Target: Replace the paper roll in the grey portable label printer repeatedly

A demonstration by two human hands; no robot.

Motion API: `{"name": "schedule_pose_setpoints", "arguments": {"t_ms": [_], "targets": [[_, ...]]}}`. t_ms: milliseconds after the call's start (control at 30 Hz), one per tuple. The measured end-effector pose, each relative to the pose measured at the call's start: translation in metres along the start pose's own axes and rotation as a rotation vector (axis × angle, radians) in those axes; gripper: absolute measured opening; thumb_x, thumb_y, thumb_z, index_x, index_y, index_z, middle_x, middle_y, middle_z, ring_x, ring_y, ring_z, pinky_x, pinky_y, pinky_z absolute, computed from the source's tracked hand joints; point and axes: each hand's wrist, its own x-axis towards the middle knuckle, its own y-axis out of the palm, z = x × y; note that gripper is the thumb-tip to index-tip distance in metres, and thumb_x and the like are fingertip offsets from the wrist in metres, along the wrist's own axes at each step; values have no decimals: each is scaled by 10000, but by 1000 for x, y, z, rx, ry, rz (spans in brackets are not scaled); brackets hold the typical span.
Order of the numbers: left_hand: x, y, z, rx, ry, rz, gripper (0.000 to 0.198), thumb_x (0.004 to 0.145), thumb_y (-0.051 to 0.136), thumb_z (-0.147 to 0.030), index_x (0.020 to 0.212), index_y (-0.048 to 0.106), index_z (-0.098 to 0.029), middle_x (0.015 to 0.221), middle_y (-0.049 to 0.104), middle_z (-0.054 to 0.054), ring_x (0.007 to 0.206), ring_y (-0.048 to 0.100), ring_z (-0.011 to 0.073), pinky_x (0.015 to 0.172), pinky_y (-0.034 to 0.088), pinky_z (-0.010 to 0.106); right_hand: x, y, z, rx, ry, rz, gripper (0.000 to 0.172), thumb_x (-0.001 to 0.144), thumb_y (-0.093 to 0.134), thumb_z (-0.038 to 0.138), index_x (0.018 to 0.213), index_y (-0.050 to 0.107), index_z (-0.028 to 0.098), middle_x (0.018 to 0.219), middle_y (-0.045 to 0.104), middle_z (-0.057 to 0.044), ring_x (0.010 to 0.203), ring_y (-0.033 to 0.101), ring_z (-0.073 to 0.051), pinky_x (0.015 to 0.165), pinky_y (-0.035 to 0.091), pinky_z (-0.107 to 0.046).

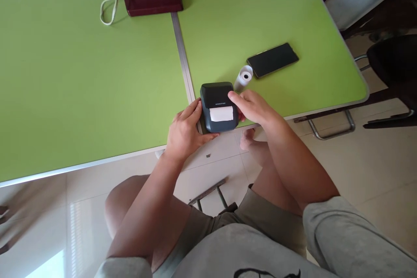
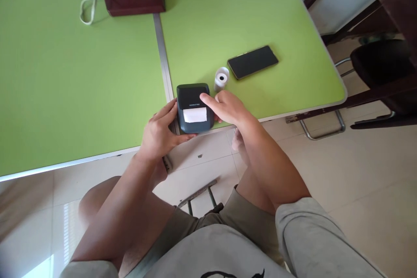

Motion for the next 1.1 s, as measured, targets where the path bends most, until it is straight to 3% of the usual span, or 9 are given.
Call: {"name": "schedule_pose_setpoints", "arguments": {"t_ms": [133,267,367,467,567,667,833,967,1100], "targets": [[0,-3,-3,17,-45,43,986,756,900,-518,1593,486,-203,1683,473,158,1447,590,389,1174,544,496,-1,-4,-2,29,-3,96,707,917,528,807,540,565,210,541,649,-64,538,652,-196,631,481,-356],[-1,-5,-9,44,-54,54,988,770,896,-488,1595,436,-197,1671,489,162,1442,596,374,1186,527,490,-6,-9,2,-2,9,135,455,892,668,651,776,577,221,729,700,-40,626,667,-195,594,463,-335],[0,-4,-10,38,-37,40,988,768,894,-487,1578,406,-200,1612,557,176,1416,619,374,1171,531,513,-10,-12,10,-60,-13,16,398,826,758,528,864,474,251,790,679,0,643,623,-169,578,408,-313],[1,-2,-9,31,19,16,966,783,880,-479,1557,395,-164,1574,584,207,1421,616,369,1177,521,511,-14,-14,22,-135,-63,-145,413,799,775,443,870,408,269,624,582,74,580,519,-147,601,358,-311],[0,0,-7,27,55,-3,955,801,856,-511,1552,384,-158,1564,588,216,1411,625,367,1161,529,515,-18,-16,35,-249,-120,-223,359,788,794,374,915,477,265,581,593,84,568,518,-154,632,347,-318],[-1,3,-6,50,52,-14,966,807,841,-559,1553,383,-151,1566,581,224,1387,640,376,1138,542,522,-19,-19,45,-289,-196,-295,205,881,713,362,984,573,253,627,665,46,584,590,-177,662,383,-328],[-4,5,-6,97,89,-53,1035,830,827,-576,1604,317,-117,1539,598,236,1397,633,364,1141,545,474,-15,-32,53,-282,-296,-260,172,900,661,297,1060,646,238,708,733,20,628,664,-190,749,450,-340],[-5,3,-7,113,114,-64,1031,835,832,-543,1612,321,-100,1519,614,235,1366,655,355,1129,556,443,-13,-35,52,-317,-334,-293,93,881,657,270,964,668,228,818,766,-10,639,647,-165,702,425,-314],[-5,2,-7,104,96,-58,996,839,822,-525,1626,336,-155,1564,584,206,1365,651,360,1121,564,472,-6,-25,54,-591,-355,-252,111,906,623,271,933,726,240,770,738,-22,676,619,-192,659,344,-320]]}}
